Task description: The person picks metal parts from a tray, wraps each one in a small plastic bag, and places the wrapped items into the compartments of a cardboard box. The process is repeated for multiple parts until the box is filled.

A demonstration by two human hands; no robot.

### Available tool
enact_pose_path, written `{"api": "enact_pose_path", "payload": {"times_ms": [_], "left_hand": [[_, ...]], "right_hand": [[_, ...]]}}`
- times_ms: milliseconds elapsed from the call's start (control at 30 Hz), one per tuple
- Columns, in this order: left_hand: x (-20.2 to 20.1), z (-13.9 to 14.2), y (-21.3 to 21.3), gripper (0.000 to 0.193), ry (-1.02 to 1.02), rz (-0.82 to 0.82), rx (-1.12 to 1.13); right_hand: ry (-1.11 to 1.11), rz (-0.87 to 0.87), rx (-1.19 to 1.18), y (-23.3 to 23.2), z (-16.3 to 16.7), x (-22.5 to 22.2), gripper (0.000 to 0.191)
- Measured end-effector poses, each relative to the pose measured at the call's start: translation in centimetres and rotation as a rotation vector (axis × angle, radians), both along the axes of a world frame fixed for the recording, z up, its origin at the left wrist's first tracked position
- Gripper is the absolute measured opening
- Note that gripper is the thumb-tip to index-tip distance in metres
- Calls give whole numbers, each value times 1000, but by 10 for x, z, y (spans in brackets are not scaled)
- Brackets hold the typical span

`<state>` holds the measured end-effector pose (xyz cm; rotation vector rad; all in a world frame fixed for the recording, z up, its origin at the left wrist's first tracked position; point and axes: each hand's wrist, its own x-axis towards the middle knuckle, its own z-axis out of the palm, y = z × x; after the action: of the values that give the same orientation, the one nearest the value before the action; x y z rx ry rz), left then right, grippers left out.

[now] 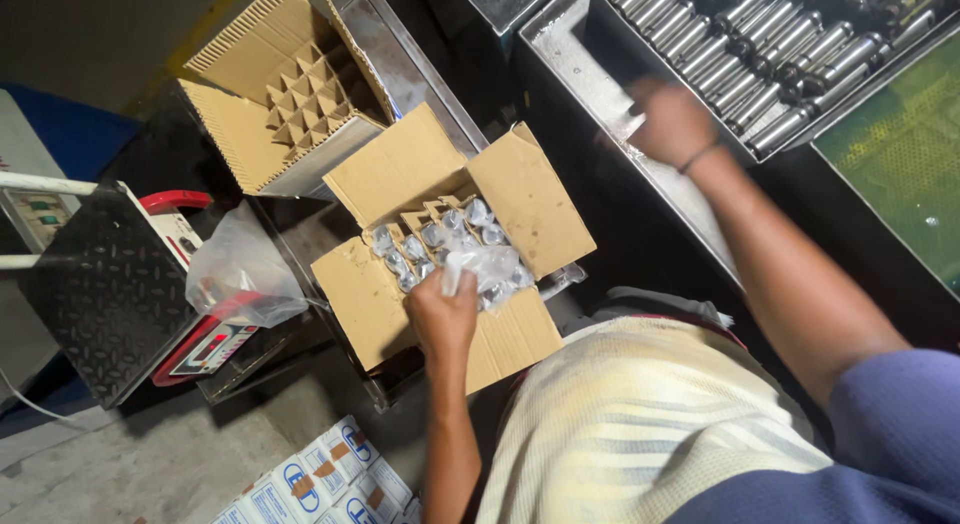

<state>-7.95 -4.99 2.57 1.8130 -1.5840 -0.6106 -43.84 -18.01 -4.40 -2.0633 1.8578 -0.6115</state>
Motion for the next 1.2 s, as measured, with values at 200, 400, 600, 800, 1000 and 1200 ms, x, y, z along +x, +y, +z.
{"api": "enact_pose_path", "payload": {"times_ms": [200,400,600,800,1000,1200], "left_hand": [[-4,17,19,28,69,137,57],[-14,23,18,27,52,192,6],[-20,13,13,30,152,264,176],[-21,-10,-2,28,279,204,142],[-15,-26,-4,27,252,193,118],[2,-29,9,23,196,-203,-96]], "right_hand": [[-144,-721,9,-115,-43,-134,68],[-229,-973,24,-143,-49,-132,76],[-186,-816,184,-137,-50,-133,70],[-753,131,478,-27,-41,-27,57],[-899,351,765,90,25,112,44],[-737,513,69,97,59,171,36]]}}
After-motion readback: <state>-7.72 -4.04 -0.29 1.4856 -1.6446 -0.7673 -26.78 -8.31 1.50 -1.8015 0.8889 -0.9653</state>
